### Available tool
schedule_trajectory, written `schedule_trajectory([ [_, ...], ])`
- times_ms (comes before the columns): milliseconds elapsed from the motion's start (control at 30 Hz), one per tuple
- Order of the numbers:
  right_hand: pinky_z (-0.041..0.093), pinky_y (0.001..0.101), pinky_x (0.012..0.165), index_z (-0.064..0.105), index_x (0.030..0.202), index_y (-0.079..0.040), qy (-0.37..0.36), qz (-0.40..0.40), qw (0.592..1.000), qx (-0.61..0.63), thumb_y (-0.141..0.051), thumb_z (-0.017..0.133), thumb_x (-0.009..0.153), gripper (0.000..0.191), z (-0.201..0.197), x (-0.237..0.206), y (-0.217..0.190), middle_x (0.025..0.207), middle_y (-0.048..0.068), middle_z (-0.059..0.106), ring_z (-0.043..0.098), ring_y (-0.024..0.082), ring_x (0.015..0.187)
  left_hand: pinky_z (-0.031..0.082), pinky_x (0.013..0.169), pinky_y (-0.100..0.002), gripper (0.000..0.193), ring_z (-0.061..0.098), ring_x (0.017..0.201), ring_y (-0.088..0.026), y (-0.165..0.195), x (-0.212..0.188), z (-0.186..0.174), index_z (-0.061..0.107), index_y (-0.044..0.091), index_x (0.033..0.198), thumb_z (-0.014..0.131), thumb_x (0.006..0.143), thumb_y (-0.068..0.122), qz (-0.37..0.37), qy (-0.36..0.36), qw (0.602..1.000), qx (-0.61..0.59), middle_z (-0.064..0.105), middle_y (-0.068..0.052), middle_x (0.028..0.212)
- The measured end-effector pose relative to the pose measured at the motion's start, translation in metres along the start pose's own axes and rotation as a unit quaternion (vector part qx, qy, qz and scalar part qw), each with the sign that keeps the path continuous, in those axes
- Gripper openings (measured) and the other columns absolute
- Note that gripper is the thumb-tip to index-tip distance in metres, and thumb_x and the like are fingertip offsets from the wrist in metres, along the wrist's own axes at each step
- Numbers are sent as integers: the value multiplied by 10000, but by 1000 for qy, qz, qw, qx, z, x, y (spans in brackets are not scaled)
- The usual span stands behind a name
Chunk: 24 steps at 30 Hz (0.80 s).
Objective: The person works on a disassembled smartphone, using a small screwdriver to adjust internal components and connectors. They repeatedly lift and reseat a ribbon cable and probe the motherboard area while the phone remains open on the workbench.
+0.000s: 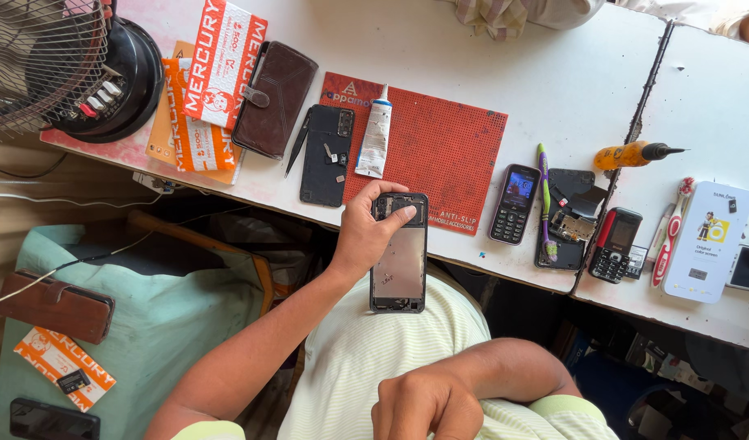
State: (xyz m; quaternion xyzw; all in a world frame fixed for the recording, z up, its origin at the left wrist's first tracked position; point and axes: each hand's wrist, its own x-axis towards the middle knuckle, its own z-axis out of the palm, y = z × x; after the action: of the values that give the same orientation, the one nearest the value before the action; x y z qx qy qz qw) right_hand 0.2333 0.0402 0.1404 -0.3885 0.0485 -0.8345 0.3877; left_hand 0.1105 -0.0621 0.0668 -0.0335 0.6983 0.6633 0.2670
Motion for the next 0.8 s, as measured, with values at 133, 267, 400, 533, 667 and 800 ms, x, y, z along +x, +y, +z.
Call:
schedule_trajectory([
  [133,243,386,477,453,671,-5,-2,-9,1000,3,-214,564,1071,465,0,0,2,620,92,399,381,229,486,599,649,-223,229,711,752,-59,0,1,0,687,78,1099,768,890,125,6,0,1000,2,756,-21,884],
  [267,250,376,464,475,675,-1,3,-11,1000,5,-225,568,1063,457,-1,-1,1,614,88,415,394,219,477,594,654,-221,225,704,756,-56,-2,1,1,692,74,1095,774,890,123,17,1,1000,-5,754,-18,885],
  [400,250,390,470,475,686,11,-2,-14,1000,1,-211,553,1066,447,-2,-1,0,619,102,410,391,245,501,588,651,-221,240,701,761,-50,-3,2,1,692,71,1099,779,880,116,21,4,1000,-11,756,-17,888],
  [533,251,397,470,474,683,16,0,-19,1000,5,-200,550,1062,442,-2,-1,0,616,109,411,387,255,499,580,637,-221,229,690,738,-51,-4,2,0,699,63,1091,782,883,112,18,6,1000,-14,753,-18,868],
  [667,246,400,485,459,685,10,-5,-13,1000,-2,-199,557,1068,447,-2,-2,-1,627,110,398,379,258,493,582,644,-216,229,695,752,-44,-4,3,0,699,60,1093,780,884,109,32,1,999,-22,754,-12,877],
  [800,245,396,476,458,675,12,-8,-10,1000,-2,-215,554,1059,456,-4,-2,-1,616,108,396,379,252,487,579,650,-211,234,693,761,-43,-3,4,1,705,54,1102,785,887,103,42,-2,999,-24,757,-18,887],
])
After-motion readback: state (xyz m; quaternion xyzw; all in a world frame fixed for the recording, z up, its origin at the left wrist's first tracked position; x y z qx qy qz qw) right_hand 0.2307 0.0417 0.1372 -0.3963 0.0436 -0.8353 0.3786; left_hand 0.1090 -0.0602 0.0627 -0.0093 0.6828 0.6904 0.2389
